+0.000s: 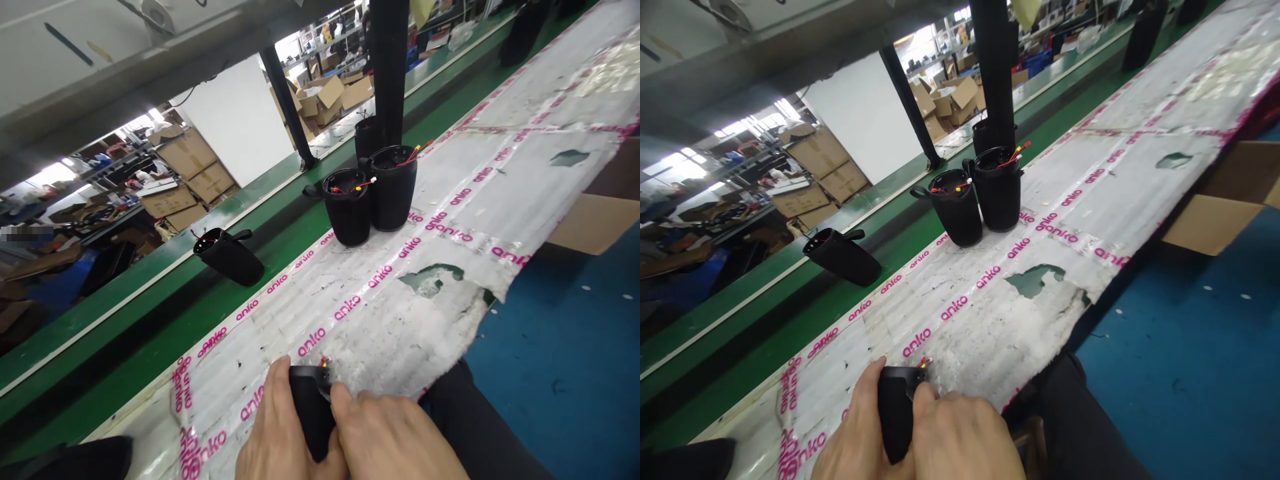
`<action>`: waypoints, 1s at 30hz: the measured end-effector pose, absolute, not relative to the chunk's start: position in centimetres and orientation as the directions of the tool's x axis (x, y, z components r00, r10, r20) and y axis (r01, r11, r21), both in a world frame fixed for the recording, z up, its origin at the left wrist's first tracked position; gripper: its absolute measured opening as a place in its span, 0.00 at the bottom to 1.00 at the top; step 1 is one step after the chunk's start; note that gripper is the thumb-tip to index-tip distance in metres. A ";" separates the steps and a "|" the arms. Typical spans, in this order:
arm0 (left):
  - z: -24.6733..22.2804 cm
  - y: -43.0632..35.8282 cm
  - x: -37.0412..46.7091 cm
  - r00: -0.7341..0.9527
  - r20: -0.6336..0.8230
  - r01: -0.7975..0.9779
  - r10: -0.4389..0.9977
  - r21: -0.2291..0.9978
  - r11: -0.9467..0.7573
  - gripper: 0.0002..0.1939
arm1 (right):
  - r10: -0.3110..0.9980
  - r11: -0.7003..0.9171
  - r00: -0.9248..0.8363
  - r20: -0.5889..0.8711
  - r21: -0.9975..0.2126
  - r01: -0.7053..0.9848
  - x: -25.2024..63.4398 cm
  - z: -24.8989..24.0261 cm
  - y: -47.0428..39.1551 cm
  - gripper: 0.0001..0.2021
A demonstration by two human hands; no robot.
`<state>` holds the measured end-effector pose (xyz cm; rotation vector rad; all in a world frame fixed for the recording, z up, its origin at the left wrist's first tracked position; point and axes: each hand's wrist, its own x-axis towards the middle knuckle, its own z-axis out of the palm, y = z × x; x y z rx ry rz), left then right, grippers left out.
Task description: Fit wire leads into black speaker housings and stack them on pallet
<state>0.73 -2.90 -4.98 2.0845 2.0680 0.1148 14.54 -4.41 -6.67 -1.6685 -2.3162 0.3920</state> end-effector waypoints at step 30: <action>-4.2 -3.5 1.2 0.003 -0.065 0.985 0.998 0.170 0.008 0.38 | 0.964 0.203 -0.264 -0.036 -0.542 0.816 14.2 -7.9 -4.4 0.09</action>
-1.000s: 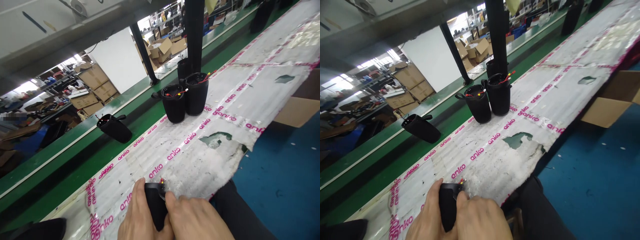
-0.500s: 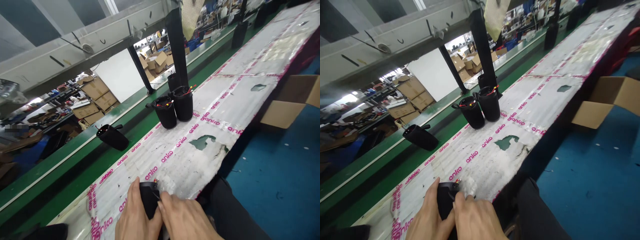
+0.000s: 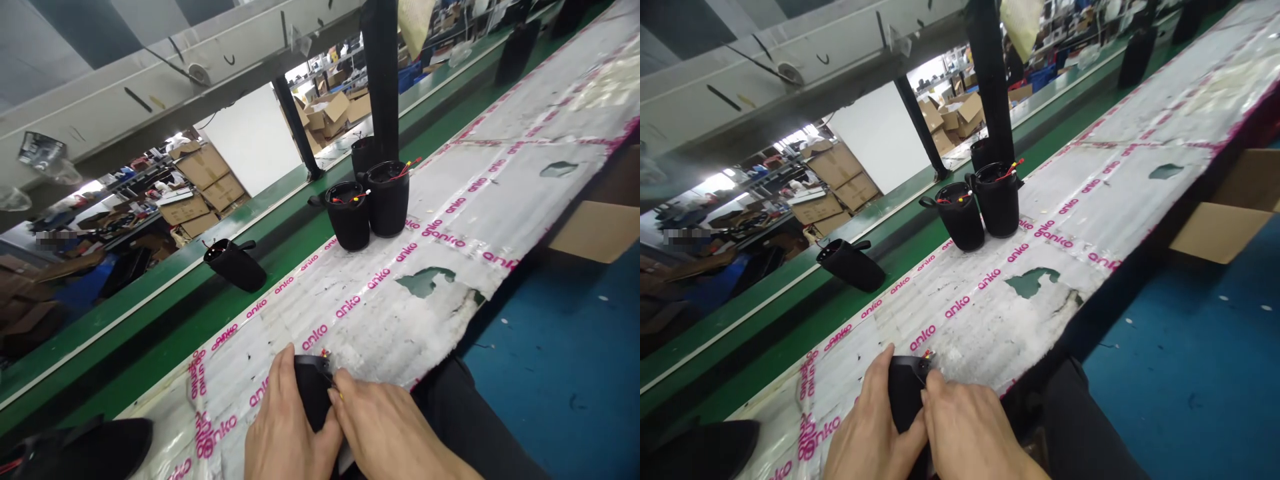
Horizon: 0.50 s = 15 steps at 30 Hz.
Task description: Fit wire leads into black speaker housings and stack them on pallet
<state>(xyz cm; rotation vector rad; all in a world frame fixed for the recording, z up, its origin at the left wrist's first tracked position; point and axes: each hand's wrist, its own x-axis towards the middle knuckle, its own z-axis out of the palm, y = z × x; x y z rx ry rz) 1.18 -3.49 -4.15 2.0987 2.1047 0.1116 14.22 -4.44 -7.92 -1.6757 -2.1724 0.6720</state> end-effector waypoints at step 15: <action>-4.1 -3.8 2.2 0.029 -0.060 0.997 0.998 0.074 -0.025 0.35 | 0.950 0.198 -0.293 -0.108 -0.516 0.833 15.1 -7.1 -4.4 0.10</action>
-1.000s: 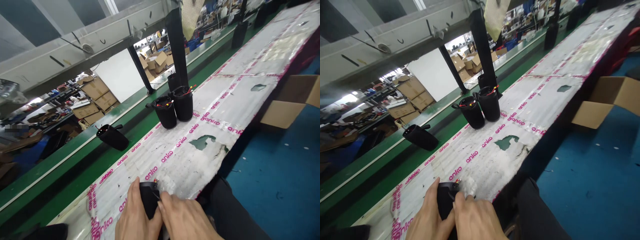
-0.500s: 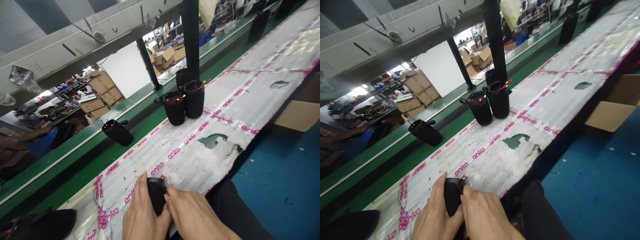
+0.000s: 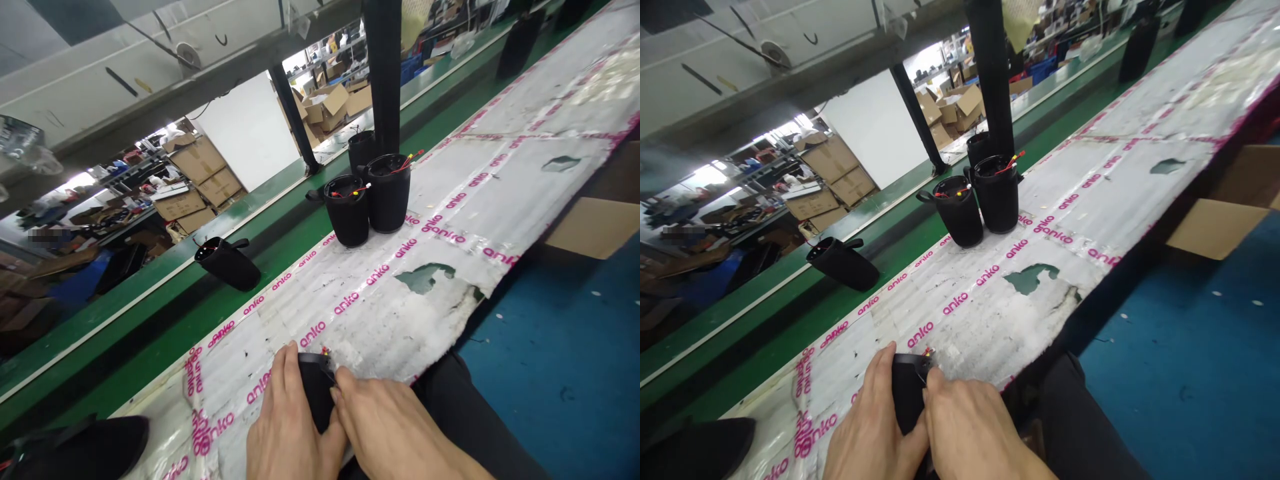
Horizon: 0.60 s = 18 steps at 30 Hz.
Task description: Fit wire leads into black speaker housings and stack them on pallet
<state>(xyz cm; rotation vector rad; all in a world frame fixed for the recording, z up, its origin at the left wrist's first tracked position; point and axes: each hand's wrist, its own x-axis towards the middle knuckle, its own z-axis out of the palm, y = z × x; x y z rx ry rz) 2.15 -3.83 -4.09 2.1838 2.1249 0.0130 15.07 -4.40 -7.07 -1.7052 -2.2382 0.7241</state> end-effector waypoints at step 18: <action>-3.5 -3.5 2.6 -0.017 -0.049 0.999 0.999 0.046 0.019 0.32 | 0.971 0.155 -0.226 -0.076 -0.519 0.841 14.8 -5.4 -4.9 0.13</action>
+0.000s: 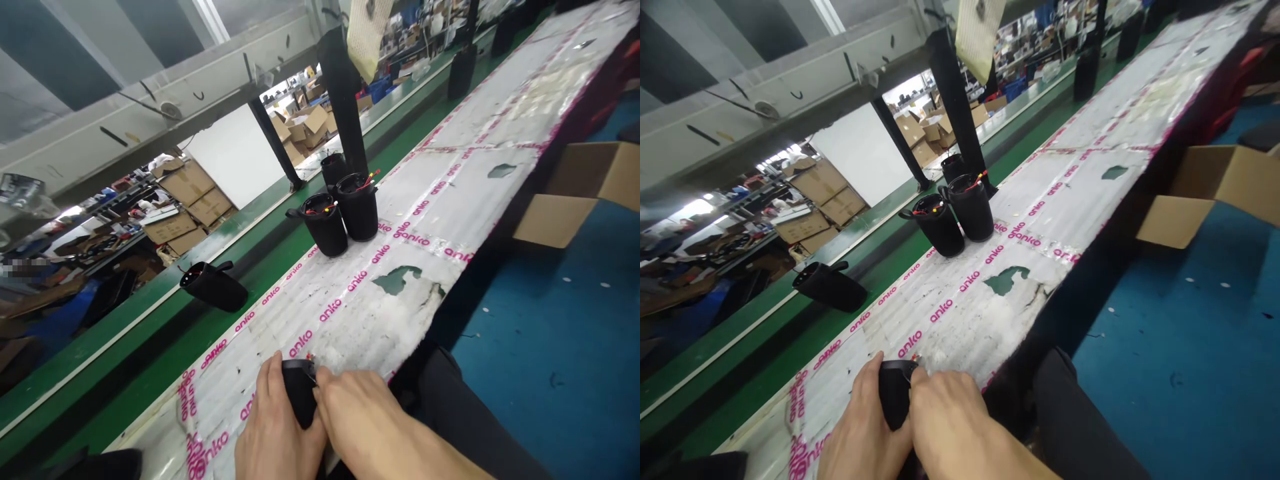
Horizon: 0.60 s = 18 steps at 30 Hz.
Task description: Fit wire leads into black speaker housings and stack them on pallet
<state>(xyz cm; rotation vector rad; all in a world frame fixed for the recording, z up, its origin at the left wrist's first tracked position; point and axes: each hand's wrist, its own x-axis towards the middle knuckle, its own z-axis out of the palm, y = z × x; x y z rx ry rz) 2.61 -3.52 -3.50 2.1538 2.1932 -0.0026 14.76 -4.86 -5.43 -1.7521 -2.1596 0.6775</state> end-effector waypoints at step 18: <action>-3.3 -1.5 -3.3 0.176 -0.127 0.921 0.976 0.372 -0.117 0.45 | 0.927 0.360 -0.369 0.072 -0.452 0.816 14.2 -7.7 -3.3 0.05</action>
